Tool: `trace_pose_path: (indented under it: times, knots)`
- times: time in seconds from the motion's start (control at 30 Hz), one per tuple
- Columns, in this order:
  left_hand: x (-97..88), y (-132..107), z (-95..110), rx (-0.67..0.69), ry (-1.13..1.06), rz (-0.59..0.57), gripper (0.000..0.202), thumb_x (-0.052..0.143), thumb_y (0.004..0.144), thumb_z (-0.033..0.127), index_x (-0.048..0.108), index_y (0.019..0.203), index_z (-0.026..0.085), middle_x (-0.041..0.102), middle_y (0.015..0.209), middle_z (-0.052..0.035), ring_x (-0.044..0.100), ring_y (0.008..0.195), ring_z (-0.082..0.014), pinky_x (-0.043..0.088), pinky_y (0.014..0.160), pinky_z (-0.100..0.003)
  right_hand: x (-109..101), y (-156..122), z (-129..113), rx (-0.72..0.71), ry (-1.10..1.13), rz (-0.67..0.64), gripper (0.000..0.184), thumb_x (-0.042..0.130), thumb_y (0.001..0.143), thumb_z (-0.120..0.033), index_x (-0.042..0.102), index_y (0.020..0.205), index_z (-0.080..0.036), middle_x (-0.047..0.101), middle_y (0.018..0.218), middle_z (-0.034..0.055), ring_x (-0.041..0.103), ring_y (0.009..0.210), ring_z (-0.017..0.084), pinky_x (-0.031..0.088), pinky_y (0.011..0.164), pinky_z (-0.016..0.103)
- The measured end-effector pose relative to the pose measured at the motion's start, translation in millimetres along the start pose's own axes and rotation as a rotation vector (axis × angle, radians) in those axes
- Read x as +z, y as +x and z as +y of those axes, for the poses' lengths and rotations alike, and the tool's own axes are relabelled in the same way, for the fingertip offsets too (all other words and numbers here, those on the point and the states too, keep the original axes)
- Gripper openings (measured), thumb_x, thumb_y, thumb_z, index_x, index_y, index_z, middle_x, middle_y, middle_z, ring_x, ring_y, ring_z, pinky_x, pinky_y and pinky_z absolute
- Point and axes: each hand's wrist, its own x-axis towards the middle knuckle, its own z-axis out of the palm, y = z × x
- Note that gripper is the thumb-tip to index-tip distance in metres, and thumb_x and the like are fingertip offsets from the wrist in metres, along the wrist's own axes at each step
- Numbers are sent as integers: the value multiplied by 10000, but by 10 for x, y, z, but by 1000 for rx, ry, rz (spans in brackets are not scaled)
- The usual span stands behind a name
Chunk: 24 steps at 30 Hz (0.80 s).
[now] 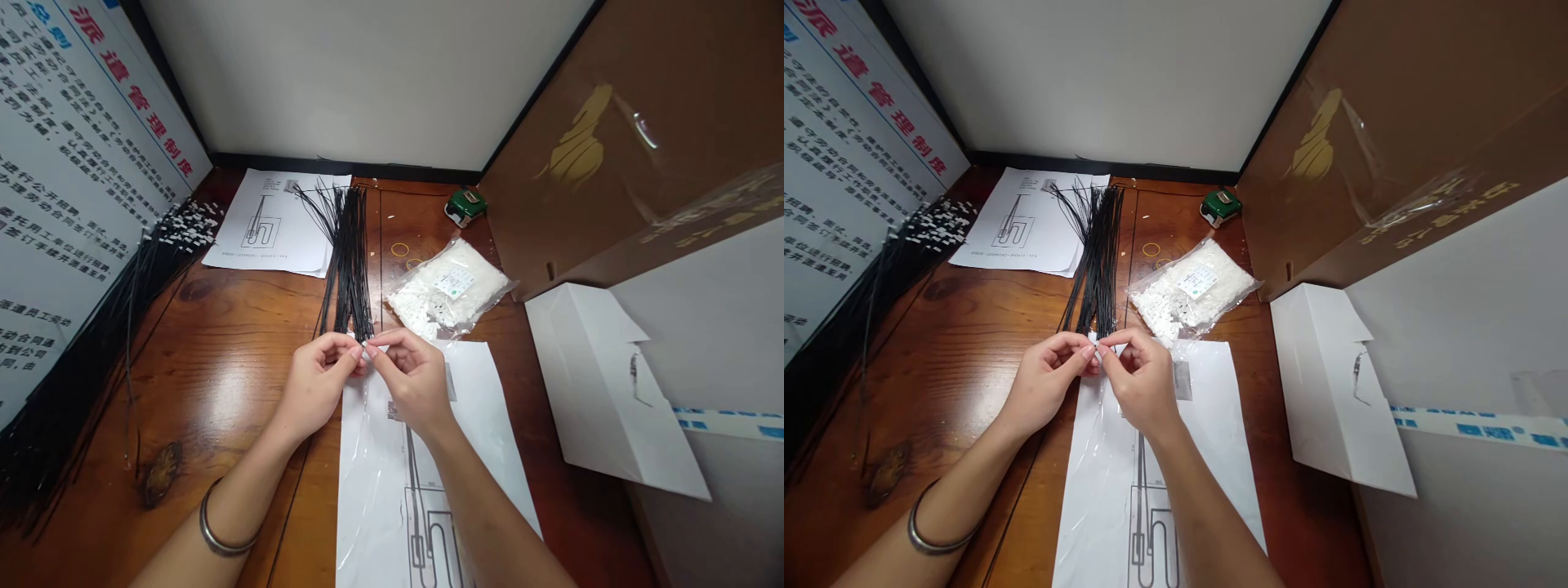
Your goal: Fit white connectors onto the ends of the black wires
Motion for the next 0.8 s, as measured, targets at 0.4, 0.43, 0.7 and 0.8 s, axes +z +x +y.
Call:
trace_pose_path:
  times: [0.4, 0.43, 0.7, 0.8]
  knots:
    - [6, 4, 4, 3, 1, 3, 185, 705, 737, 322, 658, 721, 144, 654, 675, -26, 615, 632, -140, 525, 642, -263, -19, 13, 17, 10, 18, -10, 70, 666, 746, -251, 652, 713, -191, 662, 682, 29, 615, 623, 154, 479, 506, 277]
    - [7, 3, 4, 1, -2, 6, 187, 708, 733, 324, 658, 719, 144, 653, 673, -26, 614, 631, -140, 524, 640, -263, -21, 14, 24, 14, 20, -14, 70, 667, 747, -250, 653, 716, -190, 664, 684, 29, 615, 623, 154, 480, 509, 279]
    - [6, 2, -5, -5, -8, -12, 165, 687, 755, 291, 649, 730, 133, 650, 685, -22, 608, 644, -127, 508, 652, -248, -29, 19, 31, 40, 29, -24, 69, 670, 739, -240, 652, 710, -180, 664, 691, 33, 619, 628, 155, 495, 540, 293]
    - [5, -2, -8, 3, 2, -19, 153, 671, 772, 278, 646, 733, 133, 644, 686, -21, 605, 651, -126, 505, 655, -245, -32, 22, 17, 51, 31, -34, 73, 674, 731, -247, 653, 710, -181, 663, 677, 31, 619, 613, 154, 496, 528, 292]
